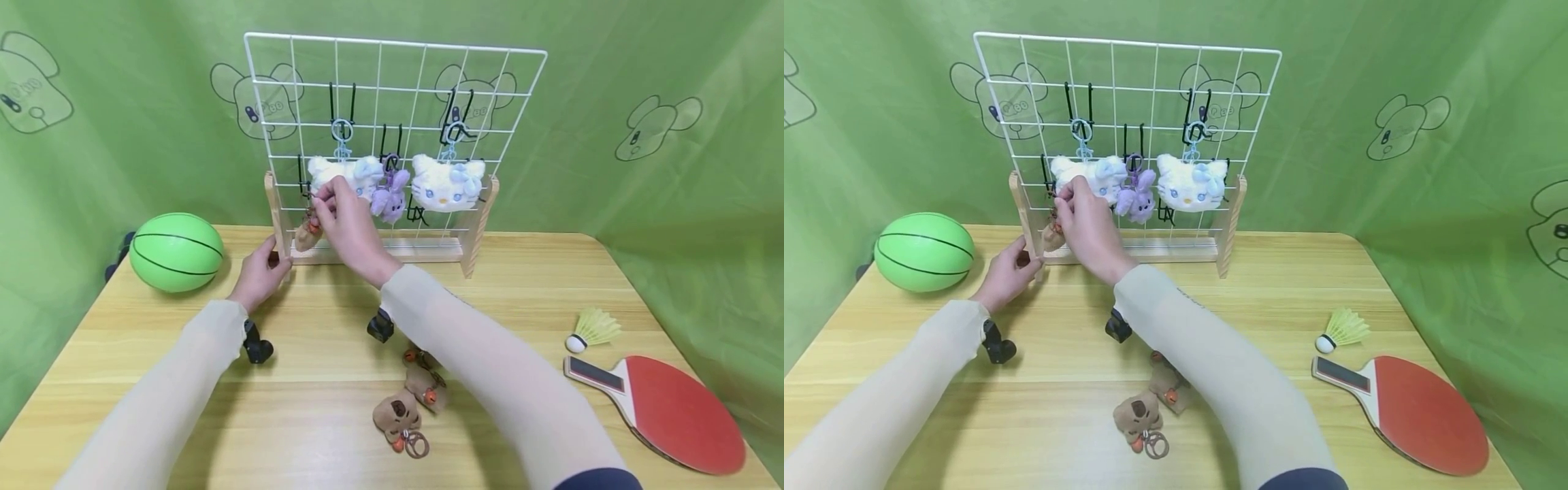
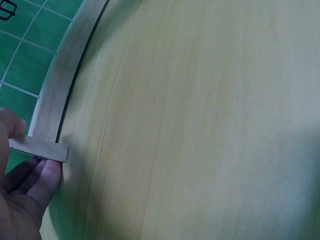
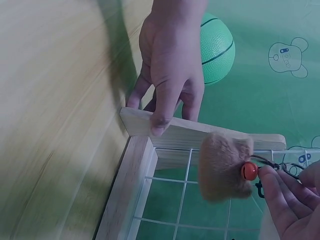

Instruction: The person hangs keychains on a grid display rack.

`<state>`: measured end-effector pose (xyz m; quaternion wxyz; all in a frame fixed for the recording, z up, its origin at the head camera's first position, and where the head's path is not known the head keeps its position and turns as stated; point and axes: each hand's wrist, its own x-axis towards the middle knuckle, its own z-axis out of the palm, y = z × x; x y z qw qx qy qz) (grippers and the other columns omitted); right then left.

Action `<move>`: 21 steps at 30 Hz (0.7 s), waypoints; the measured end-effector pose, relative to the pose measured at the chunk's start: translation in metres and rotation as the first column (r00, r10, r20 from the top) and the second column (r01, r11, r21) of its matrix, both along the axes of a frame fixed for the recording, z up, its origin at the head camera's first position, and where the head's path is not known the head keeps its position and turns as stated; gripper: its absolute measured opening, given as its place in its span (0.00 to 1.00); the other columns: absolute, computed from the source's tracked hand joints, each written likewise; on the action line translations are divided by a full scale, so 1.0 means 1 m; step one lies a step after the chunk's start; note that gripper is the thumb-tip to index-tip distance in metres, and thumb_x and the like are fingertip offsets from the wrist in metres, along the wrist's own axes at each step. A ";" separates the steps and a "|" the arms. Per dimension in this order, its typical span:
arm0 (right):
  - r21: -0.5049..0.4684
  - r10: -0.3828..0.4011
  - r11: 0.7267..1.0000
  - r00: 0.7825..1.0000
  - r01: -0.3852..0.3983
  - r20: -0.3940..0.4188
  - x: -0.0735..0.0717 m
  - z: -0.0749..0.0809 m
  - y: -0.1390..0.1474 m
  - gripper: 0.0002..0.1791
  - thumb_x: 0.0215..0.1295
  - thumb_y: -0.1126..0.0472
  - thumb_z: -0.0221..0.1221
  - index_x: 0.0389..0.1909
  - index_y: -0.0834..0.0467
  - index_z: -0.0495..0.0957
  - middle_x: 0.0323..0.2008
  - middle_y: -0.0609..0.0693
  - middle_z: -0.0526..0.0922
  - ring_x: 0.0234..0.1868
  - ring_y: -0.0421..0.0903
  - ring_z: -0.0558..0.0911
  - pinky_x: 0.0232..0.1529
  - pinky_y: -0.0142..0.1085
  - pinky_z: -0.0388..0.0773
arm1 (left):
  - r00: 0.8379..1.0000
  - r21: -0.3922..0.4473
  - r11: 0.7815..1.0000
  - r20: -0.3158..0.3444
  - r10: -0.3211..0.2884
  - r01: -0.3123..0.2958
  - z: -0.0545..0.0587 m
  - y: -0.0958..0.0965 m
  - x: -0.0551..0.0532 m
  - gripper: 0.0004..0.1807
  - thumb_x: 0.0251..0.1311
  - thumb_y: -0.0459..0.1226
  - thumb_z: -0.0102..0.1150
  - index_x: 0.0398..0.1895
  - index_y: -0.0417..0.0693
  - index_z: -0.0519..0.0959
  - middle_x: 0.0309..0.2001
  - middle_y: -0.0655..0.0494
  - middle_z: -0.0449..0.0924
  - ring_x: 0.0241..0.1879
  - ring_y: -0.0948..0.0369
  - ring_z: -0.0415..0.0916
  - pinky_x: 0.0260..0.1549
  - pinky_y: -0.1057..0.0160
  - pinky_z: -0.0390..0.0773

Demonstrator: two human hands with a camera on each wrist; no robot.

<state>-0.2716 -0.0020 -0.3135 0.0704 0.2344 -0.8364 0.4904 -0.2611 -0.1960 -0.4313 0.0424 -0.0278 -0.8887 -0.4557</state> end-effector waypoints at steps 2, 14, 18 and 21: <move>-0.010 0.016 1.000 1.000 -0.016 0.015 0.001 0.000 0.001 0.05 0.79 0.65 0.54 0.49 0.63 0.73 0.40 0.58 0.87 0.40 0.48 0.88 0.41 0.29 0.87 | 1.000 -0.001 1.000 -0.001 0.002 -0.002 0.001 0.001 0.001 0.35 0.76 0.35 0.52 0.82 0.39 0.55 0.60 0.24 0.79 0.59 0.36 0.80 0.61 0.41 0.82; -0.003 0.118 0.993 0.993 -0.118 0.006 0.015 0.000 0.026 0.06 0.79 0.67 0.54 0.50 0.64 0.73 0.43 0.61 0.88 0.45 0.54 0.90 0.48 0.35 0.89 | 1.000 0.006 1.000 0.013 -0.002 0.002 0.001 0.000 0.001 0.36 0.76 0.36 0.52 0.83 0.39 0.55 0.60 0.25 0.78 0.58 0.37 0.80 0.58 0.42 0.84; 0.018 0.188 0.982 0.982 -0.188 -0.027 0.024 -0.003 0.044 0.05 0.77 0.68 0.56 0.48 0.66 0.74 0.41 0.61 0.88 0.43 0.56 0.90 0.46 0.35 0.90 | 1.000 0.009 1.000 0.020 -0.002 0.002 0.001 0.000 0.000 0.36 0.76 0.36 0.52 0.83 0.39 0.54 0.60 0.24 0.78 0.58 0.36 0.80 0.58 0.42 0.84; 0.081 0.238 0.969 0.971 -0.235 -0.029 0.032 -0.007 0.062 0.05 0.76 0.68 0.57 0.47 0.66 0.76 0.40 0.59 0.88 0.42 0.53 0.90 0.46 0.33 0.89 | 1.000 0.007 1.000 0.024 -0.001 0.001 0.000 0.000 -0.001 0.36 0.76 0.36 0.51 0.83 0.39 0.54 0.61 0.24 0.78 0.58 0.36 0.80 0.59 0.42 0.84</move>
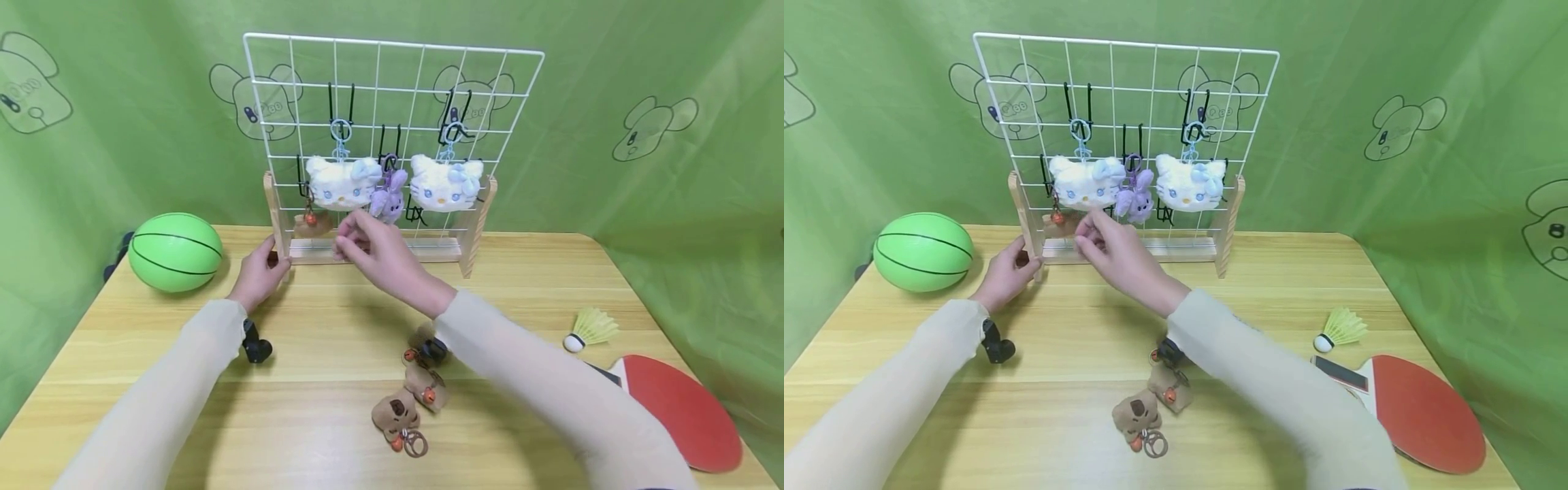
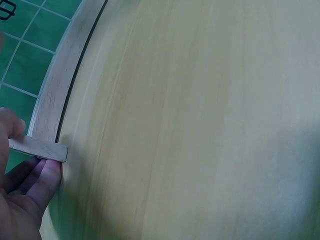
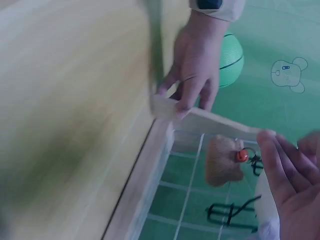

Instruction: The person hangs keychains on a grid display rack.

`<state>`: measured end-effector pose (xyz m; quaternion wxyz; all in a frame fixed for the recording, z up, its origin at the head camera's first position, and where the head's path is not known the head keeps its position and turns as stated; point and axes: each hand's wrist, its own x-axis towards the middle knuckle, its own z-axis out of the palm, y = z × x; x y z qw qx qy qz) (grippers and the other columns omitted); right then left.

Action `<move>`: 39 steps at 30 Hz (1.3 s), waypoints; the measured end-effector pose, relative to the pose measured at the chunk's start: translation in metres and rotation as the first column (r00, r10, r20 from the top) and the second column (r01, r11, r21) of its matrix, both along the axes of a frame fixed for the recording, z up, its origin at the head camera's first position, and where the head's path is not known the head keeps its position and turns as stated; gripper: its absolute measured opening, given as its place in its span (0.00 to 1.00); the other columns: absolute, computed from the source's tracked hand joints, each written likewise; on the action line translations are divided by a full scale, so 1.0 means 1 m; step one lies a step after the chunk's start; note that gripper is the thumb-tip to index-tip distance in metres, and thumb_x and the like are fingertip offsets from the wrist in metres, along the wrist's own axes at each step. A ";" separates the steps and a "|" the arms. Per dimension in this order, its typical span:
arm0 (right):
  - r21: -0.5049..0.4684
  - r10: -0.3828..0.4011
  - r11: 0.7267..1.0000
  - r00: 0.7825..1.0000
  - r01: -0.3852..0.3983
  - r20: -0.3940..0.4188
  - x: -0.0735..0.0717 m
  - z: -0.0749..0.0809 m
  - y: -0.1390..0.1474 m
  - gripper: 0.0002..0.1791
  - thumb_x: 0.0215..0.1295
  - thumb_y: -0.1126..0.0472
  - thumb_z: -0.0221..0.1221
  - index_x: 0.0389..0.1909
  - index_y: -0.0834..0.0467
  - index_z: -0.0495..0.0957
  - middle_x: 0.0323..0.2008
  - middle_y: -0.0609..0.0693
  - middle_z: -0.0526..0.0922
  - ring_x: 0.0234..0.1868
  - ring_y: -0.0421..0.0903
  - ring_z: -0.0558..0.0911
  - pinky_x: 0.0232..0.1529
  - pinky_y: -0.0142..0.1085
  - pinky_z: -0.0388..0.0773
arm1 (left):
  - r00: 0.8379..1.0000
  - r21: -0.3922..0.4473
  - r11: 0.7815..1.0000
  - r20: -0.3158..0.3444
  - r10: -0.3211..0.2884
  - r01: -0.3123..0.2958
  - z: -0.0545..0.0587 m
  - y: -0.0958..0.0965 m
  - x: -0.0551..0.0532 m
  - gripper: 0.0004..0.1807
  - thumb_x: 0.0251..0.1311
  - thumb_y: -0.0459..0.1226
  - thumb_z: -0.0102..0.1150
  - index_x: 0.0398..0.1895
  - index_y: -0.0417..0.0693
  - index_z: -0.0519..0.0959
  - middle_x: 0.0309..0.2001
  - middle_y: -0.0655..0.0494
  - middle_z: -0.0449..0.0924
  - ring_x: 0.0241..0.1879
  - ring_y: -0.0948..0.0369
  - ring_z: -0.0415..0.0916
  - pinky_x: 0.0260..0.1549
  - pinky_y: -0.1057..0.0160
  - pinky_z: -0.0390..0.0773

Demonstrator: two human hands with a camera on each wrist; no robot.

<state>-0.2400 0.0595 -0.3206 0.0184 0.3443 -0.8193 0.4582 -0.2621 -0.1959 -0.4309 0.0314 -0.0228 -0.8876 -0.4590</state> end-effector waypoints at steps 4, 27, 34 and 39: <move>0.116 0.057 0.992 0.998 -0.057 0.004 0.009 -0.010 0.028 0.05 0.76 0.66 0.58 0.46 0.63 0.78 0.39 0.55 0.88 0.40 0.46 0.88 0.45 0.30 0.87 | 1.000 0.001 1.000 0.002 -0.002 0.002 0.000 0.000 -0.001 0.36 0.77 0.36 0.51 0.83 0.40 0.53 0.61 0.24 0.78 0.59 0.36 0.80 0.60 0.41 0.83; 0.586 0.205 0.800 0.976 -0.129 -0.065 0.046 -0.069 0.121 0.06 0.70 0.63 0.65 0.45 0.56 0.86 0.42 0.46 0.87 0.47 0.42 0.81 0.53 0.39 0.83 | 1.000 -0.010 1.000 -0.021 0.005 -0.005 -0.001 0.000 0.001 0.35 0.75 0.35 0.52 0.82 0.37 0.55 0.59 0.24 0.79 0.58 0.36 0.80 0.61 0.41 0.82; 0.641 0.218 0.754 0.975 -0.142 -0.040 0.047 -0.075 0.123 0.07 0.70 0.61 0.66 0.46 0.53 0.86 0.45 0.45 0.84 0.49 0.43 0.78 0.54 0.41 0.82 | 1.000 -0.003 1.000 -0.013 0.007 -0.007 -0.001 0.001 0.001 0.35 0.75 0.35 0.52 0.82 0.37 0.55 0.60 0.25 0.79 0.58 0.37 0.80 0.60 0.41 0.82; 0.651 0.205 0.745 0.979 -0.147 -0.014 0.047 -0.077 0.121 0.01 0.70 0.60 0.66 0.40 0.50 0.84 0.43 0.43 0.80 0.46 0.40 0.74 0.50 0.37 0.79 | 1.000 -0.005 1.000 -0.011 0.008 -0.008 0.000 0.002 0.002 0.35 0.75 0.35 0.51 0.82 0.37 0.55 0.59 0.25 0.79 0.57 0.37 0.80 0.59 0.42 0.83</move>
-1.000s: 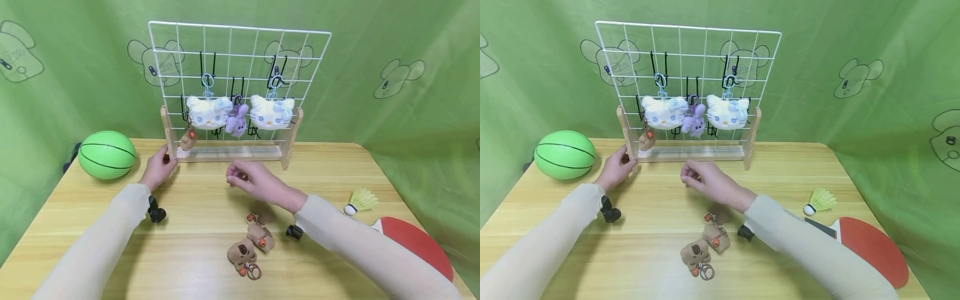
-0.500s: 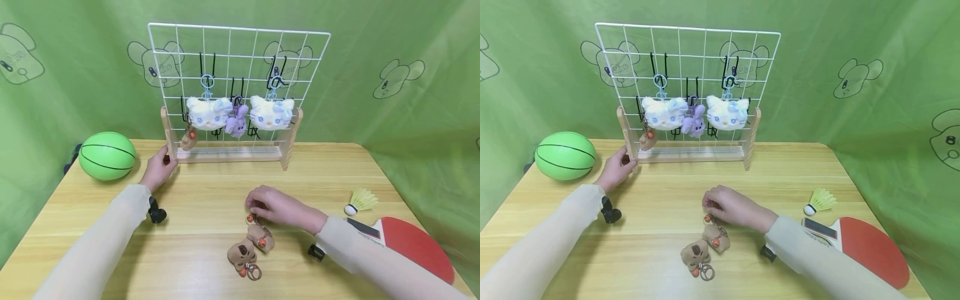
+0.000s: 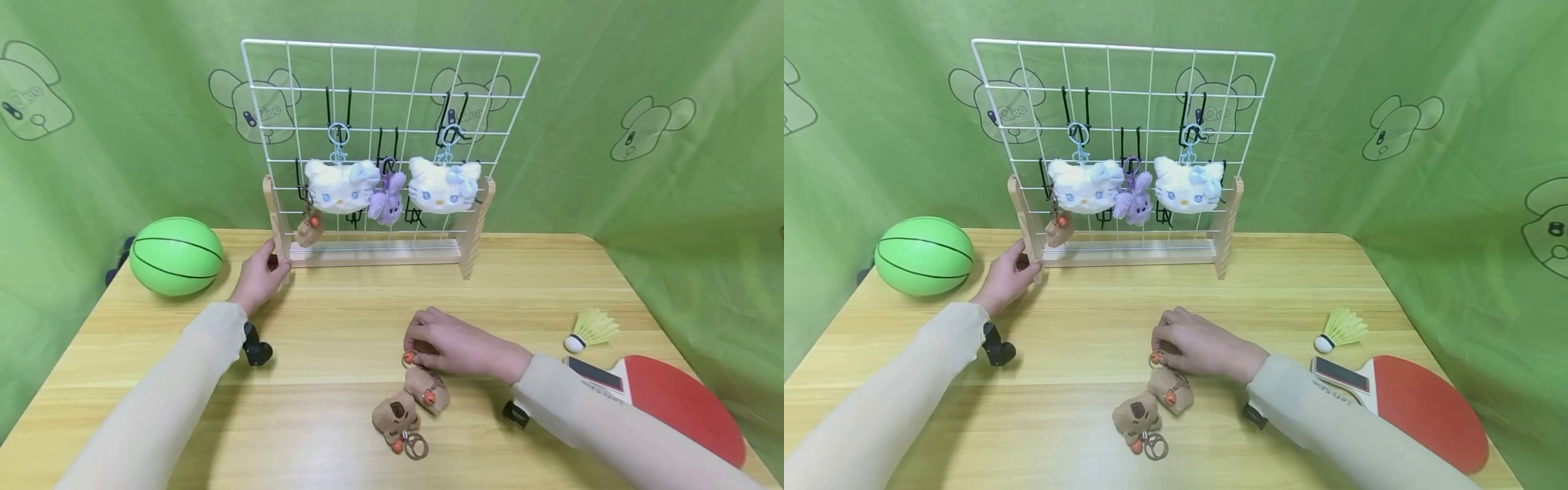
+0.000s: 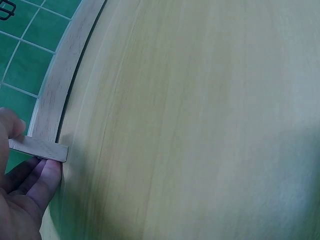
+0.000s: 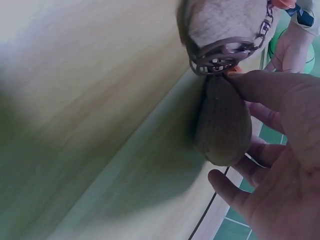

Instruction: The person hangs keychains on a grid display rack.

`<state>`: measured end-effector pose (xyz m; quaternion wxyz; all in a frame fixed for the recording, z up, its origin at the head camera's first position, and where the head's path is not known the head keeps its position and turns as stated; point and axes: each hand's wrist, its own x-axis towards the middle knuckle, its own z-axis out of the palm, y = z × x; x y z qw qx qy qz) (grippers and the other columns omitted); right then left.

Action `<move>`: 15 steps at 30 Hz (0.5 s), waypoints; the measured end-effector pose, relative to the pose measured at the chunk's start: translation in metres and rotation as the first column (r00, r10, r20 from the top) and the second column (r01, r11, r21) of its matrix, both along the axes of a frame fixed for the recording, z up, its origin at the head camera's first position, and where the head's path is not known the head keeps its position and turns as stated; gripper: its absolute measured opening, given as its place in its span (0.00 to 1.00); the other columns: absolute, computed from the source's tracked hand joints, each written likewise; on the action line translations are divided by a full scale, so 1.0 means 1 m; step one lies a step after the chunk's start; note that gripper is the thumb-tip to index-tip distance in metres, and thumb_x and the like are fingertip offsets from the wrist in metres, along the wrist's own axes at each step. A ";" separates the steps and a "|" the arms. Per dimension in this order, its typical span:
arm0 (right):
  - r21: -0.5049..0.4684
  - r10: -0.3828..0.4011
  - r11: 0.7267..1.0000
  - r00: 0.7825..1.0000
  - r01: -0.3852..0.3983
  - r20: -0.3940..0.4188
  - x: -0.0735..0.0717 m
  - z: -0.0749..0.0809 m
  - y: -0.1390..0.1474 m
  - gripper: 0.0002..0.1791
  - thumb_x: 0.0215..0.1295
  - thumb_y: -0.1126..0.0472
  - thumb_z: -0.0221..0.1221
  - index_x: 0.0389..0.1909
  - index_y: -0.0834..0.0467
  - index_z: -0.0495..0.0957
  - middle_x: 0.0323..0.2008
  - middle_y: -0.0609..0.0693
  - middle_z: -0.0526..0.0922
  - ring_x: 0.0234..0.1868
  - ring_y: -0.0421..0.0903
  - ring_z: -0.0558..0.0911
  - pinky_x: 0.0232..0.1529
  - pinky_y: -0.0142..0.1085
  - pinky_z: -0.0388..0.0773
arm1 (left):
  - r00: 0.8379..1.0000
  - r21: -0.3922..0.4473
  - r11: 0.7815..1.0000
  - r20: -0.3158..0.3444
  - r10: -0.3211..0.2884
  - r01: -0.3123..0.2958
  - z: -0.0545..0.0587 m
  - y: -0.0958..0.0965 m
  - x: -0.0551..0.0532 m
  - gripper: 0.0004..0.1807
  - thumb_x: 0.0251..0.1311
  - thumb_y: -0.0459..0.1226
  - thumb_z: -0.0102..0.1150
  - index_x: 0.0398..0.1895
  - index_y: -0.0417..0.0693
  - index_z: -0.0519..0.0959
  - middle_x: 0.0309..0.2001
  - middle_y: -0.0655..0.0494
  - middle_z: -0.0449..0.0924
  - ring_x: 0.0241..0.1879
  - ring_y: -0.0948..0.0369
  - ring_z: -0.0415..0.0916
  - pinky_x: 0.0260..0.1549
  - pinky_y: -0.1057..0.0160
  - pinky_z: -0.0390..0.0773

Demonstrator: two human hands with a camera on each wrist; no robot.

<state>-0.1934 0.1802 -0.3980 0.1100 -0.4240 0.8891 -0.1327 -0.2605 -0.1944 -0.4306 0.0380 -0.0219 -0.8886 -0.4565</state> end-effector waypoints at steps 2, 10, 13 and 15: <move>0.003 -0.003 1.000 1.000 0.003 0.002 -0.001 -0.001 -0.001 0.02 0.70 0.60 0.66 0.37 0.49 0.82 0.42 0.42 0.79 0.45 0.40 0.73 0.48 0.35 0.78 | 1.000 0.002 1.000 0.000 -0.002 0.002 0.000 0.000 0.000 0.35 0.75 0.34 0.51 0.82 0.37 0.55 0.60 0.25 0.79 0.58 0.37 0.80 0.60 0.42 0.82; -0.092 -0.026 0.995 0.991 0.038 0.135 -0.007 0.002 0.004 0.02 0.72 0.61 0.63 0.37 0.52 0.82 0.40 0.42 0.83 0.43 0.37 0.78 0.49 0.32 0.83 | 1.000 -0.003 1.000 -0.003 -0.004 0.004 0.000 0.000 0.000 0.35 0.75 0.34 0.51 0.82 0.36 0.55 0.59 0.24 0.79 0.57 0.37 0.80 0.59 0.42 0.83; -0.185 -0.033 0.979 0.969 0.080 0.245 -0.010 0.003 0.007 0.04 0.76 0.61 0.59 0.41 0.54 0.82 0.41 0.44 0.88 0.42 0.38 0.83 0.51 0.33 0.85 | 1.000 0.000 1.000 -0.002 -0.003 0.003 0.000 0.000 0.001 0.35 0.75 0.34 0.50 0.82 0.37 0.55 0.59 0.25 0.79 0.57 0.38 0.80 0.59 0.42 0.83; -0.242 -0.036 0.964 0.955 0.111 0.293 -0.012 0.002 0.010 0.04 0.77 0.61 0.58 0.43 0.55 0.82 0.41 0.46 0.89 0.44 0.39 0.86 0.53 0.35 0.85 | 1.000 0.001 1.000 -0.001 -0.003 0.003 0.000 0.000 0.001 0.35 0.75 0.34 0.50 0.82 0.37 0.55 0.60 0.25 0.79 0.58 0.37 0.80 0.60 0.42 0.83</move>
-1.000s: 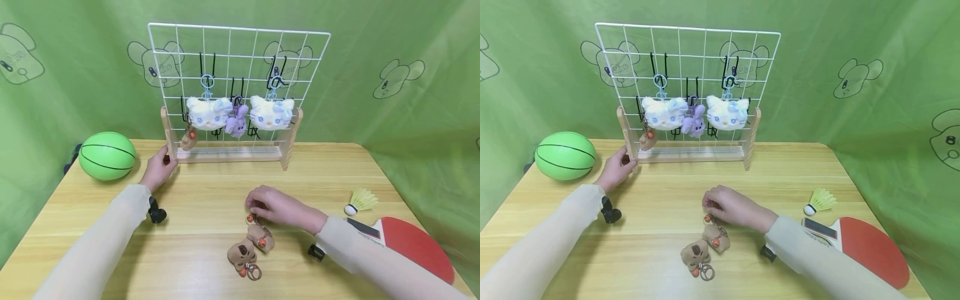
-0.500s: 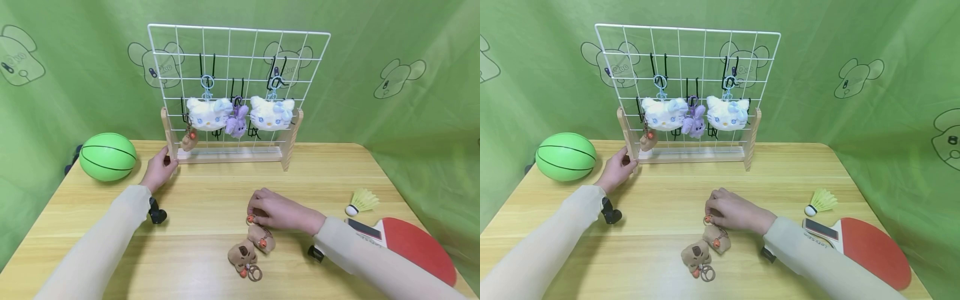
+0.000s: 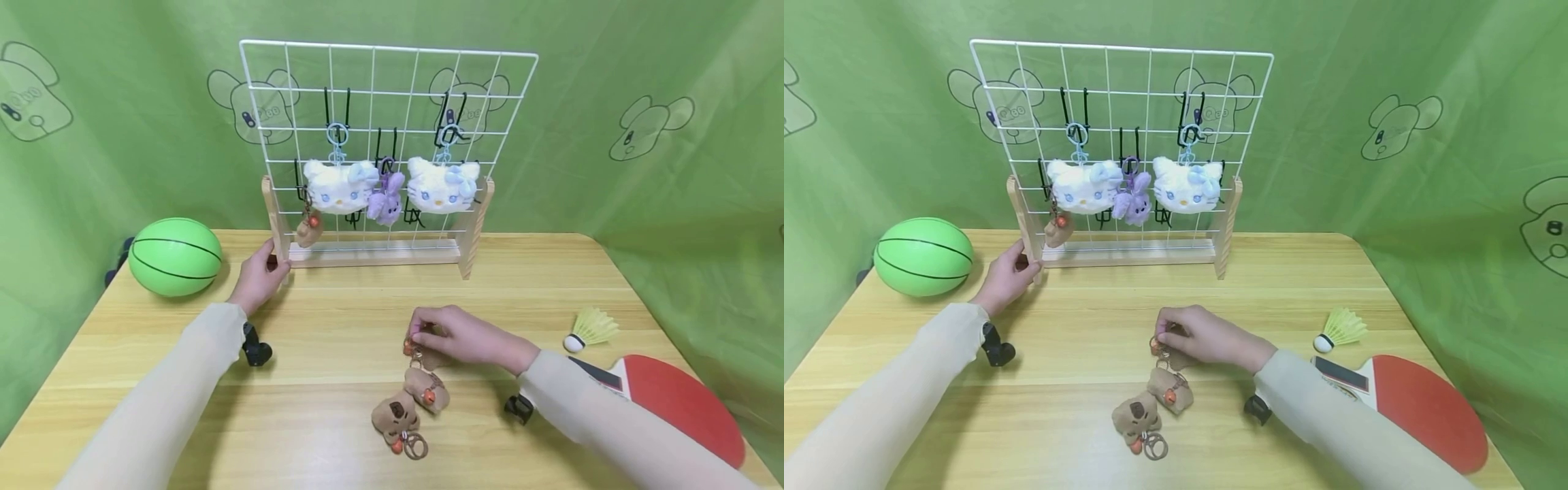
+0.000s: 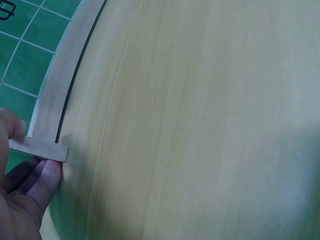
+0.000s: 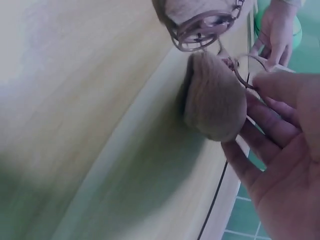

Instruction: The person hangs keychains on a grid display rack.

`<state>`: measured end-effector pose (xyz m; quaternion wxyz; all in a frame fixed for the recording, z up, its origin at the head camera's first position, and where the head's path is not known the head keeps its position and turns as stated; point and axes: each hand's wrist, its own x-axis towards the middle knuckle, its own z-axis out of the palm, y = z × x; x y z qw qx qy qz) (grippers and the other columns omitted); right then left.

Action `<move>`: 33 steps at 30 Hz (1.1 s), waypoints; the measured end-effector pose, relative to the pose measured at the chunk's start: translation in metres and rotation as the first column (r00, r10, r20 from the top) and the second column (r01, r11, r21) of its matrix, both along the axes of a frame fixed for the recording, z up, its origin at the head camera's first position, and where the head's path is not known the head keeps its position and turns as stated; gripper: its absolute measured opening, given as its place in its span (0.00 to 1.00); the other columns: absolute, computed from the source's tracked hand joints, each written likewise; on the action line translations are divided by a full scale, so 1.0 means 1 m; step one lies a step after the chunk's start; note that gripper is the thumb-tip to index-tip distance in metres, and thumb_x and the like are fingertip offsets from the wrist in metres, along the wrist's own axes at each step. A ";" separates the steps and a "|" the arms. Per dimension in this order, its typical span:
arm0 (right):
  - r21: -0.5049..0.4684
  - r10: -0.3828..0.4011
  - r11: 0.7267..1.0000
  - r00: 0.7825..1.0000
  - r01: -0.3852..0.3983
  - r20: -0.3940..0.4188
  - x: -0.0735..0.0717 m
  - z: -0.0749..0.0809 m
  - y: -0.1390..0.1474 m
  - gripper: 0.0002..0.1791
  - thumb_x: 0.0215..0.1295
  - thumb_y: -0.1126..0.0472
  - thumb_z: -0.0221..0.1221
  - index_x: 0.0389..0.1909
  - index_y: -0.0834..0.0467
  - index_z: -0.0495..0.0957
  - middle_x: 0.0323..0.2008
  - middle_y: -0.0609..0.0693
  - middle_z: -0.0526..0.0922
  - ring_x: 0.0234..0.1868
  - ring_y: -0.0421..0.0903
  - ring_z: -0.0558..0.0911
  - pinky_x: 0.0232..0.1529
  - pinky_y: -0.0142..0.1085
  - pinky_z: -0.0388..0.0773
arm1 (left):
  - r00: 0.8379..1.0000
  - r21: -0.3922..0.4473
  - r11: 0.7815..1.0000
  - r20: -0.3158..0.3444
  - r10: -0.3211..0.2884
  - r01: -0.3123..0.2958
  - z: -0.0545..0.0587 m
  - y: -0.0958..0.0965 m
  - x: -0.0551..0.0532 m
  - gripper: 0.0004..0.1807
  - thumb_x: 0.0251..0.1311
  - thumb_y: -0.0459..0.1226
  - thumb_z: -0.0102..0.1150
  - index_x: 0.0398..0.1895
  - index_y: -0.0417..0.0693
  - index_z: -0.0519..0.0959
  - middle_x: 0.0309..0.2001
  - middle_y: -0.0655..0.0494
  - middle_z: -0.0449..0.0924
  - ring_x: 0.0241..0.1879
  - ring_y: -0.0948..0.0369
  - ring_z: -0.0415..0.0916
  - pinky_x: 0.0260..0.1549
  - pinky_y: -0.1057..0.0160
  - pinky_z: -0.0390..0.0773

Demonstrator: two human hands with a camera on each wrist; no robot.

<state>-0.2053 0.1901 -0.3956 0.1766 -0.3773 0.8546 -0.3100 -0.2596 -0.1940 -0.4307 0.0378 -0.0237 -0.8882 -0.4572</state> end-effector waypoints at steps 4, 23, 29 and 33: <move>-0.090 -0.050 0.995 0.999 0.051 0.007 -0.002 -0.001 0.004 0.05 0.78 0.61 0.56 0.44 0.54 0.81 0.44 0.45 0.90 0.49 0.41 0.87 0.60 0.38 0.84 | 1.000 -0.002 1.000 -0.005 -0.003 0.003 0.000 0.000 -0.001 0.35 0.75 0.34 0.50 0.82 0.36 0.54 0.60 0.24 0.79 0.59 0.37 0.80 0.60 0.41 0.82; -0.507 -0.113 0.827 0.954 0.245 0.278 -0.015 0.008 -0.014 0.11 0.83 0.67 0.45 0.54 0.72 0.68 0.54 0.67 0.87 0.57 0.52 0.88 0.59 0.44 0.86 | 1.000 -0.005 1.000 0.005 0.003 -0.003 -0.002 -0.002 -0.001 0.36 0.76 0.35 0.49 0.82 0.36 0.53 0.61 0.24 0.78 0.59 0.36 0.79 0.59 0.41 0.83; -0.554 -0.141 0.772 0.935 0.310 0.326 -0.031 0.019 -0.038 0.12 0.83 0.66 0.43 0.56 0.72 0.65 0.57 0.70 0.84 0.56 0.46 0.89 0.59 0.44 0.86 | 1.000 -0.013 1.000 -0.003 -0.001 0.001 -0.002 -0.002 -0.002 0.35 0.76 0.35 0.50 0.82 0.36 0.55 0.60 0.25 0.78 0.58 0.37 0.80 0.58 0.42 0.83; -0.560 -0.161 0.754 0.924 0.343 0.348 -0.041 0.023 -0.053 0.11 0.84 0.66 0.43 0.56 0.71 0.64 0.59 0.75 0.81 0.52 0.40 0.89 0.56 0.44 0.88 | 1.000 -0.009 1.000 0.003 -0.002 0.002 -0.002 -0.001 -0.002 0.35 0.76 0.35 0.50 0.82 0.36 0.54 0.60 0.25 0.78 0.58 0.37 0.79 0.58 0.42 0.83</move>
